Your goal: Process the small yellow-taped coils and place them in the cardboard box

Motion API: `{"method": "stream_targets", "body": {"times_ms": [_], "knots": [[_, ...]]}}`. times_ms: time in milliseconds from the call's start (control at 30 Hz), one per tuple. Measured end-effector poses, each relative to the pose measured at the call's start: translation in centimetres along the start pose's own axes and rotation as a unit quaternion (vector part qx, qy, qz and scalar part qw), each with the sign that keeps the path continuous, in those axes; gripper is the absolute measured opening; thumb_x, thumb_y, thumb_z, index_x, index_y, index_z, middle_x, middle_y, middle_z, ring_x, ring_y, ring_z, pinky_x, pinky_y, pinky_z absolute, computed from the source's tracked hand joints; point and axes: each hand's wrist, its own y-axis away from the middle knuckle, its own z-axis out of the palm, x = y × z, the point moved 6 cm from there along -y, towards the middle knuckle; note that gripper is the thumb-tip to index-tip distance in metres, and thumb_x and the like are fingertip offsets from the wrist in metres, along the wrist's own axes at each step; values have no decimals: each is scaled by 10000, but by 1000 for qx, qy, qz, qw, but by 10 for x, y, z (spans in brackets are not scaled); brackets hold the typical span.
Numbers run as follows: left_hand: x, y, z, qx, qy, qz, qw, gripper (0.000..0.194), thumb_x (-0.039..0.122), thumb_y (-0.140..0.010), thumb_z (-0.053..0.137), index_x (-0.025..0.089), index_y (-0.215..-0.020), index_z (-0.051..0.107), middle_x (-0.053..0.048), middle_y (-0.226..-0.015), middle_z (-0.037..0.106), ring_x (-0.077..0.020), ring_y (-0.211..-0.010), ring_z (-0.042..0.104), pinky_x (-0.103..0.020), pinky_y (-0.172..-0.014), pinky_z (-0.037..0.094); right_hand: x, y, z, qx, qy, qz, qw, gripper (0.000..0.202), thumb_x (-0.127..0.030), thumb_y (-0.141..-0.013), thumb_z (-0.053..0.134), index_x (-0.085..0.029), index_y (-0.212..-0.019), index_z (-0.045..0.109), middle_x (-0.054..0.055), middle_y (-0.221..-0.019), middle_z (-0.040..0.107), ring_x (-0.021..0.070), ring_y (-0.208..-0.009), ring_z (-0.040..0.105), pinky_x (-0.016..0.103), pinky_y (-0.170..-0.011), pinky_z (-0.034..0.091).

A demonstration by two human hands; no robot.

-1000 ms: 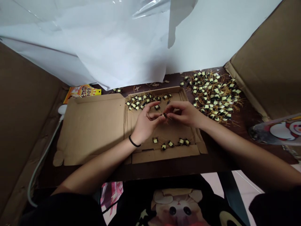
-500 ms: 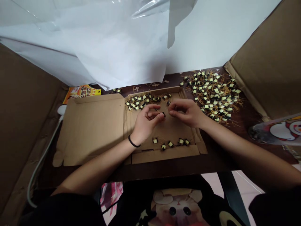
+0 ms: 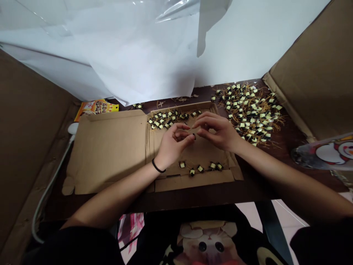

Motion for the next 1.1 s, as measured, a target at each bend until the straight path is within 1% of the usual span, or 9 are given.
{"method": "stream_targets", "body": {"times_ms": [67,167,367,500,633,767,867,967,1100], "knots": [[0,0,0,-1,1,1,1000,306,206,-704,736,151,-930,536,7,-697,670,-100,-629,639,-231,-636,516,1,0,3,-31,-5,-5,999,122,-299,-866,606,-190,-895,654,37,-886,627,95,-663,515,233,-583,415],[0,0,-1,0,2,2,1000,311,220,-707,744,150,-927,536,4,-704,673,-95,-629,639,-227,-640,522,1,0,5,-65,-10,-12,998,135,-319,-844,639,-188,-877,655,31,-854,622,93,-654,517,222,-561,417],[0,0,0,-5,12,-3,1000,353,276,-689,767,155,-919,528,21,-678,652,-96,-603,632,-237,-631,537,1,-1,1,-33,17,-6,999,121,-265,-843,622,-182,-756,627,24,-762,621,96,-620,512,231,-568,407],[1,0,0,-9,10,4,1000,362,313,-701,764,152,-921,527,3,-705,661,-110,-629,646,-260,-662,550,12,-2,4,-38,-14,71,997,172,-299,-818,624,-174,-700,605,14,-705,613,105,-629,518,221,-542,379],[-1,-1,0,-20,36,1,999,370,328,-697,769,154,-921,531,2,-728,664,-112,-648,654,-273,-695,555,20,0,7,-40,-75,145,986,224,-358,-804,611,-170,-688,576,-18,-615,554,83,-549,458,211,-498,340],[-2,-1,0,-24,57,-8,998,358,298,-690,771,156,-926,543,10,-734,650,-103,-683,647,-256,-709,546,25,4,16,-62,-161,205,964,287,-447,-810,597,-185,-719,524,-60,-539,480,64,-431,413,210,-429,321],[-2,-1,0,-20,51,-7,998,331,268,-690,766,156,-917,553,7,-752,645,-99,-696,634,-245,-701,532,28,8,21,-74,-195,240,948,330,-507,-825,566,-198,-746,482,-65,-539,487,66,-394,433,210,-394,327],[-2,-1,0,-18,43,-5,999,326,249,-681,766,154,-913,558,11,-746,639,-97,-706,624,-242,-706,522,28,8,20,-77,-176,240,952,313,-480,-833,558,-191,-734,490,-58,-539,487,68,-418,442,208,-416,341],[0,0,0,-17,24,-3,1000,312,239,-683,761,154,-905,559,12,-733,635,-95,-693,615,-243,-695,517,20,3,12,-61,-116,187,974,242,-391,-783,610,-171,-711,543,-28,-614,517,77,-527,443,209,-483,338]]}}
